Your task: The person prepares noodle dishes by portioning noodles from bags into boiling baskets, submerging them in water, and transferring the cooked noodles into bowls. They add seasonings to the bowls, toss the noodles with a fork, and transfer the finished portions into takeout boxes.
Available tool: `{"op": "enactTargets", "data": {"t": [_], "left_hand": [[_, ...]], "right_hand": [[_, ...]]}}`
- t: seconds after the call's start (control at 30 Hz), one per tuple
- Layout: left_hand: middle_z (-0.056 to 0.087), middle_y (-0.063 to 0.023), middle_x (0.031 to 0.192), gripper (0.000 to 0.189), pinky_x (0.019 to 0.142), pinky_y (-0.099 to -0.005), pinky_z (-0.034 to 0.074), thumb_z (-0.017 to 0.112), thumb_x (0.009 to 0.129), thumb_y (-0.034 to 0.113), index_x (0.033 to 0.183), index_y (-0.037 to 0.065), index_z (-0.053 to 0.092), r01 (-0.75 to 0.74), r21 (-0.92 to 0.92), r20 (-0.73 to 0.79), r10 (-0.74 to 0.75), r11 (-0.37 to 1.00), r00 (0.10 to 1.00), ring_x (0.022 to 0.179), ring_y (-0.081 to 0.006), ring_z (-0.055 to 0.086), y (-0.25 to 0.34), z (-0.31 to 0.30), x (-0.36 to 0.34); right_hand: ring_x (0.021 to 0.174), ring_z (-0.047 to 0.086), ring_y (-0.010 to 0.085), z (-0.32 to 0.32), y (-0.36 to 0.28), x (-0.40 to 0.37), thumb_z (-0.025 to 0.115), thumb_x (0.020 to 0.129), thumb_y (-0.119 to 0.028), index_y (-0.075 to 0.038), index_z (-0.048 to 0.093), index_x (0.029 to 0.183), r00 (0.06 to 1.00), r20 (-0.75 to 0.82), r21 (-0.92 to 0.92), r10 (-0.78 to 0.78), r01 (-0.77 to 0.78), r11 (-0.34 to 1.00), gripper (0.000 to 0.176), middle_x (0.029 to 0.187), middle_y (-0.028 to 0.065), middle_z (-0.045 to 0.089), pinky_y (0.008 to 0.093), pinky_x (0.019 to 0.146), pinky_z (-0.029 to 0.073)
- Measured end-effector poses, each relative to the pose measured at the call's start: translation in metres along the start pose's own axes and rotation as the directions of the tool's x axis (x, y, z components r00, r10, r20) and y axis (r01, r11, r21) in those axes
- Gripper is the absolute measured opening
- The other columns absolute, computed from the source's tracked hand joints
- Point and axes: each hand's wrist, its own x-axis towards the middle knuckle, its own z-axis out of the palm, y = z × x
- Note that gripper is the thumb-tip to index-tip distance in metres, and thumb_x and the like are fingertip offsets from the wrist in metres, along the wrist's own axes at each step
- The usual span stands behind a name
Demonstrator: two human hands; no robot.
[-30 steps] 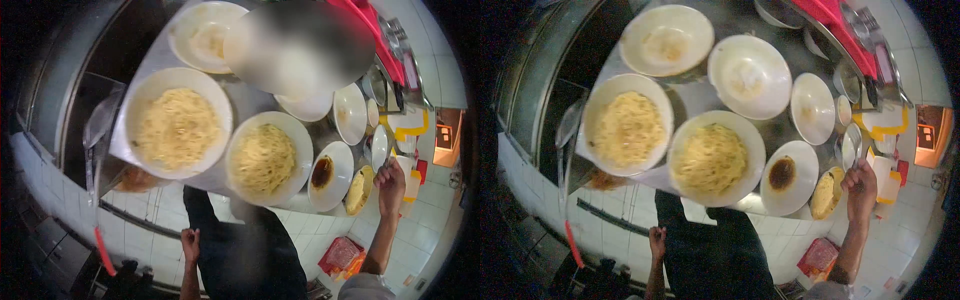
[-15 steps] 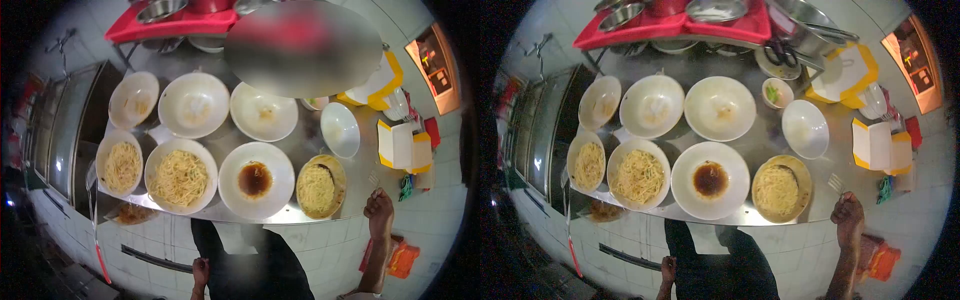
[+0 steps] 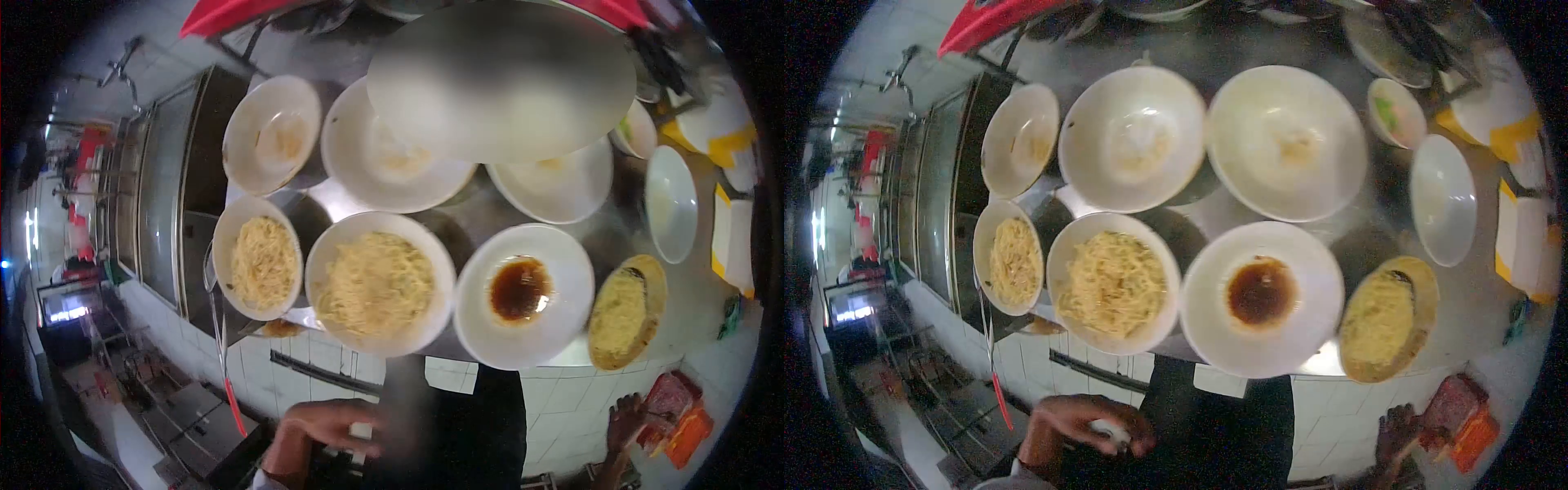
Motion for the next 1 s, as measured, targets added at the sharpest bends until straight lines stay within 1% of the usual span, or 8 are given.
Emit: {"op": "enactTargets", "data": {"t": [0.07,0.17,0.33,0.47,0.77,0.83,0.93,1.0], "left_hand": [[0.063,-0.018,0.102,0.038,0.088,-0.0445,0.047,0.057,0.094,0.033,0.104,-0.003,0.064,-0.44,-0.01,-0.052,0.439,0.898,0.897,0.102,-0.0322,0.06,0.091,-0.023,-0.005],[0.066,-0.0184,0.089,0.035,0.081,-0.0396,0.049,0.063,0.09,0.029,0.101,-0.004,0.065,-0.713,0.286,-0.367,0.761,0.64,0.535,0.087,-0.03,0.063,0.139,-0.049,-0.022],[0.065,-0.0177,0.092,0.021,0.075,-0.0288,0.049,0.058,0.093,0.017,0.094,-0.003,0.063,-0.186,0.481,-0.865,0.498,0.857,0.061,0.079,-0.0157,0.06,0.212,-0.093,-0.003],[0.057,-0.0199,0.11,0.036,0.083,-0.0273,0.054,0.055,0.094,0.011,0.124,-0.007,0.046,-0.883,-0.279,-0.915,0.176,0.378,0.364,0.09,-0.0191,0.06,0.245,-0.183,0.021],[0.061,-0.0092,0.098,0.013,0.063,-0.0219,0.057,0.049,0.096,0.014,0.106,0.006,0.052,-0.827,-0.476,-0.854,0.066,0.301,0.516,0.081,-0.02,0.062,0.227,-0.36,0.082],[0.062,-0.0078,0.092,0.01,0.055,-0.0207,0.053,0.048,0.096,0.014,0.103,0.009,0.054,-0.835,-0.366,-0.904,0.057,0.411,0.424,0.074,-0.0166,0.061,0.231,-0.358,0.09],[0.062,-0.007,0.089,0.01,0.049,-0.0207,0.047,0.047,0.093,0.011,0.095,0.013,0.057,-0.79,-0.27,-0.943,0.015,0.55,0.333,0.071,-0.0134,0.059,0.242,-0.336,0.084],[0.061,-0.0042,0.085,0.008,0.054,-0.0246,0.046,0.052,0.09,0.017,0.093,0.014,0.058,-0.8,-0.302,-0.686,0.465,0.519,0.56,0.07,-0.0136,0.058,0.198,-0.374,0.071]], "right_hand": [[0.067,0.043,0.0142,-0.017,0.035,-0.003,0.039,0.096,-0.037,-0.016,0.05,0.089,0.873,-0.483,0.085,0.065,-0.027,0.996,0.025,0.072,-0.0037,0.043,0.0326,0.059,0.04],[0.054,0.04,0.0128,-0.155,0.105,0.014,0.038,0.096,-0.038,-0.017,0.043,0.071,0.973,0.064,0.137,0.222,-0.229,0.964,0.032,0.061,-0.0033,0.041,0.029,0.049,0.036],[0.045,0.032,0.0099,-0.148,0.139,-0.017,0.049,0.09,-0.036,-0.021,0.039,0.058,0.888,-0.196,0.187,0.417,-0.383,0.905,0.036,0.049,-0.0056,0.034,0.0253,0.05,0.034],[0.044,0.03,0.0102,-0.12,0.139,-0.029,0.044,0.09,-0.03,-0.021,0.036,0.057,0.927,-0.137,0.331,0.348,-0.288,0.898,0.035,0.049,-0.0056,0.031,0.0272,0.05,0.033],[0.05,0.032,0.0092,-0.027,0.134,-0.094,0.043,0.095,-0.037,-0.02,0.035,0.065,0.967,-0.234,0.488,-0.097,0.203,0.849,0.035,0.056,-0.0053,0.028,0.025,0.05,0.035],[0.053,0.033,0.0076,0.047,0.094,-0.12,0.045,0.095,-0.042,-0.022,0.04,0.074,0.755,-0.656,0.28,0.018,0.221,0.934,0.029,0.061,-0.0075,0.032,0.0222,0.046,0.028],[0.054,0.035,0.0067,0.036,0.078,-0.127,0.045,0.097,-0.037,-0.021,0.046,0.084,0.889,-0.39,-0.049,-0.241,0.241,0.969,0.02,0.062,-0.0078,0.034,0.0225,0.045,0.025],[0.05,0.033,0.0055,0.043,0.067,-0.126,0.045,0.097,-0.029,-0.019,0.045,0.08,0.863,-0.35,-0.189,-0.364,0.315,0.93,0.02,0.062,-0.0074,0.034,0.0219,0.043,0.028]]}}
